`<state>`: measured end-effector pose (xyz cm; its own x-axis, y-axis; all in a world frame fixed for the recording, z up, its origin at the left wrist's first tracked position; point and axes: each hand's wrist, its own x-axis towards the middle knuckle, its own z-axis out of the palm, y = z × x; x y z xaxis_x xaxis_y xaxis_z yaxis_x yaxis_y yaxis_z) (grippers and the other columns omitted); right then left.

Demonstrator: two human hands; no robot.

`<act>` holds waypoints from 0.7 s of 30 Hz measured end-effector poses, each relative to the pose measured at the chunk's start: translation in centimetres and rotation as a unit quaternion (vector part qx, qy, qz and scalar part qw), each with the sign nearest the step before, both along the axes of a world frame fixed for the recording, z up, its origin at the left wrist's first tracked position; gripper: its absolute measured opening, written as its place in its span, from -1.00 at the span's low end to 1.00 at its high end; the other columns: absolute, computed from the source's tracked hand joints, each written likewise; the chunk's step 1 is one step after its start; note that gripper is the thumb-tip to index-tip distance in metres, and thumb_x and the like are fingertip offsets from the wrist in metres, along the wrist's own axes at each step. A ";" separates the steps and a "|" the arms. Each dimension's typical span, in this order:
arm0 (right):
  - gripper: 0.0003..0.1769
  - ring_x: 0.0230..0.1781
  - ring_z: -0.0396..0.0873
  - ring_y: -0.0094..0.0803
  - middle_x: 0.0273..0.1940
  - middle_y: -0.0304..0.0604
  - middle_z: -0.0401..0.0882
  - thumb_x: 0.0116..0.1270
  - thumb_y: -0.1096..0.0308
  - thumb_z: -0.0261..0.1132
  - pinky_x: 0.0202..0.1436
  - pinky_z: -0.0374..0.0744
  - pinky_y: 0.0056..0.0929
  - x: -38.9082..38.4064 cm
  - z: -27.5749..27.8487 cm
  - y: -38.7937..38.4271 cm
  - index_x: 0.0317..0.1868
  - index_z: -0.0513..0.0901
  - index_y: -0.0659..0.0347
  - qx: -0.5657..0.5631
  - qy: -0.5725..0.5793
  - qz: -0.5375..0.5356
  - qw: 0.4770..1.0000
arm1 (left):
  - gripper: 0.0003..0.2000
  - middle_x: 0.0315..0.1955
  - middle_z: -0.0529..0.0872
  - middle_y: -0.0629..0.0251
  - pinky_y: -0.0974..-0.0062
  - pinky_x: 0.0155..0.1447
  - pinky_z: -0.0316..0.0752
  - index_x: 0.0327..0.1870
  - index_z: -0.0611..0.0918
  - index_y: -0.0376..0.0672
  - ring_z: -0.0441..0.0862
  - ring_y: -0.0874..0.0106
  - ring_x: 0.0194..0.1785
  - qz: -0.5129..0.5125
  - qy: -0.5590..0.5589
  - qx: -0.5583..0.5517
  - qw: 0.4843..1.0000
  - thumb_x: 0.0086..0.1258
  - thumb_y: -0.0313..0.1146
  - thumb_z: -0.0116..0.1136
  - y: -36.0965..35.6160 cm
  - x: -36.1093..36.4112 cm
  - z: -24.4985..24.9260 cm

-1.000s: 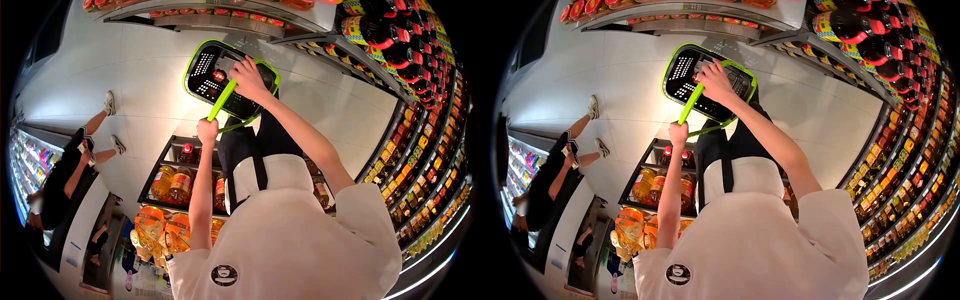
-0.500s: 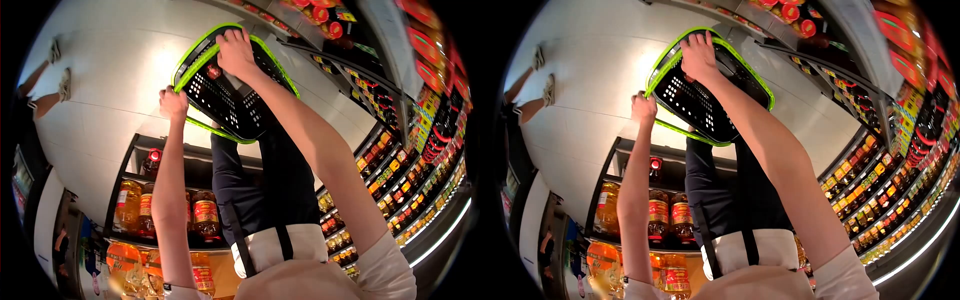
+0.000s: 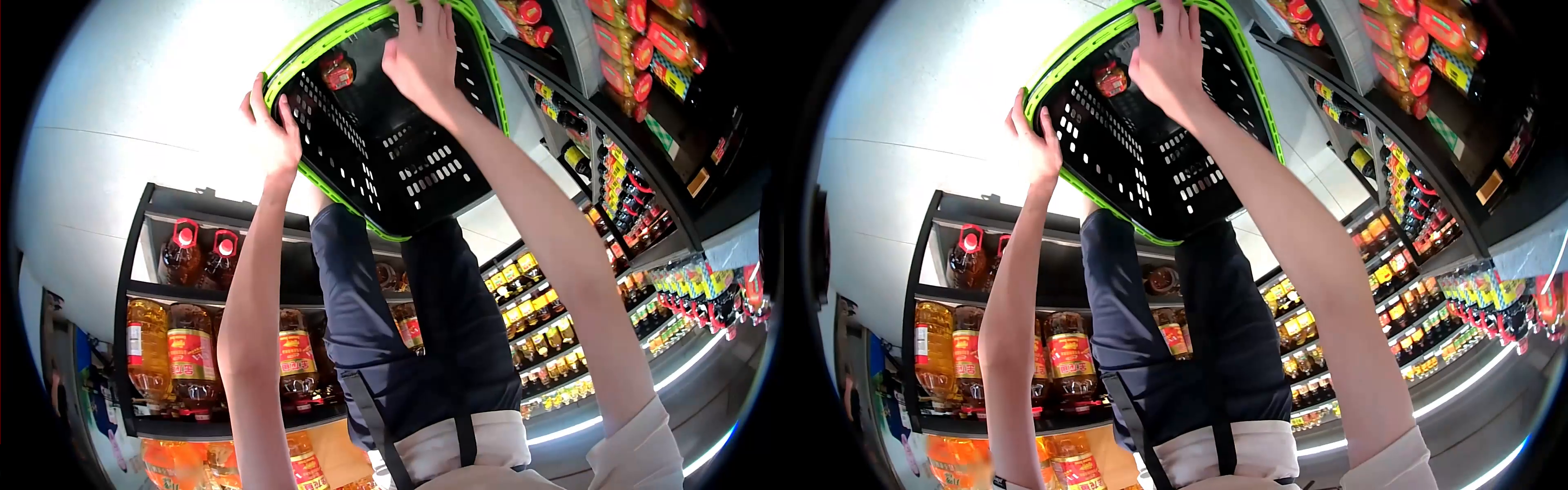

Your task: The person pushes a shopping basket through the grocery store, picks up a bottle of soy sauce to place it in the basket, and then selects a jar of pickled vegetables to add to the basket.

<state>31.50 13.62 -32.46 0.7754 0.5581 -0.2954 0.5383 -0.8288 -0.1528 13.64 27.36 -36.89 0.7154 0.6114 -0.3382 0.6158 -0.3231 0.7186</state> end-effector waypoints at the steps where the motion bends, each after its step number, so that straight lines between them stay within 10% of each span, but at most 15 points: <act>1: -0.36 0.25 0.17 0.05 0.20 0.07 0.16 -0.03 0.41 0.26 0.33 0.12 -0.03 -0.9 -0.6 -0.6 0.14 0.32 0.12 0.080 -0.033 0.025 0.996 | -0.56 0.06 0.34 -0.08 0.21 0.16 0.34 0.27 0.30 -0.01 0.37 0.02 0.11 0.002 0.001 0.018 1.000 0.36 -0.29 -0.01 -0.2 -0.1 -0.3; 11: -0.13 0.28 0.12 0.20 0.28 0.43 -0.05 -0.11 0.46 0.27 0.36 0.14 -0.04 -8.0 -5.8 -0.2 0.29 0.13 0.34 0.084 0.044 0.043 0.995 | -0.52 0.01 0.38 -0.05 0.24 0.04 0.42 0.27 0.30 0.00 0.43 0.07 0.03 0.004 0.015 0.048 0.999 0.31 -0.41 0.04 -0.7 -0.8 -1.0; 18: -0.29 0.25 0.26 -0.05 0.24 0.14 0.21 0.00 0.34 0.24 0.30 0.26 -0.18 -13.6 -13.2 -4.4 0.21 0.27 0.34 -0.090 0.184 0.023 0.979 | -0.49 0.02 0.35 -0.04 0.27 0.09 0.39 0.27 0.29 -0.03 0.38 0.10 0.08 0.017 0.009 0.008 1.000 0.27 -0.52 0.04 -0.8 -1.0 -1.3; 21: -0.43 0.17 0.35 -0.06 0.15 0.11 0.31 0.05 0.28 0.19 0.21 0.37 -0.18 -12.8 -16.0 -4.1 0.12 0.39 0.29 -0.281 0.406 -0.120 0.862 | -0.46 0.03 0.33 -0.03 0.27 0.07 0.40 0.27 0.30 -0.02 0.39 0.09 0.05 0.021 -0.007 0.017 1.000 0.24 -0.57 0.05 -1.1 -1.2 -1.9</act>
<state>18.71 9.54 -48.50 0.2598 0.0039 -0.9657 0.2466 -0.9671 0.0625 12.49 26.30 -38.78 0.6935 0.6518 -0.3071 0.6195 -0.3218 0.7160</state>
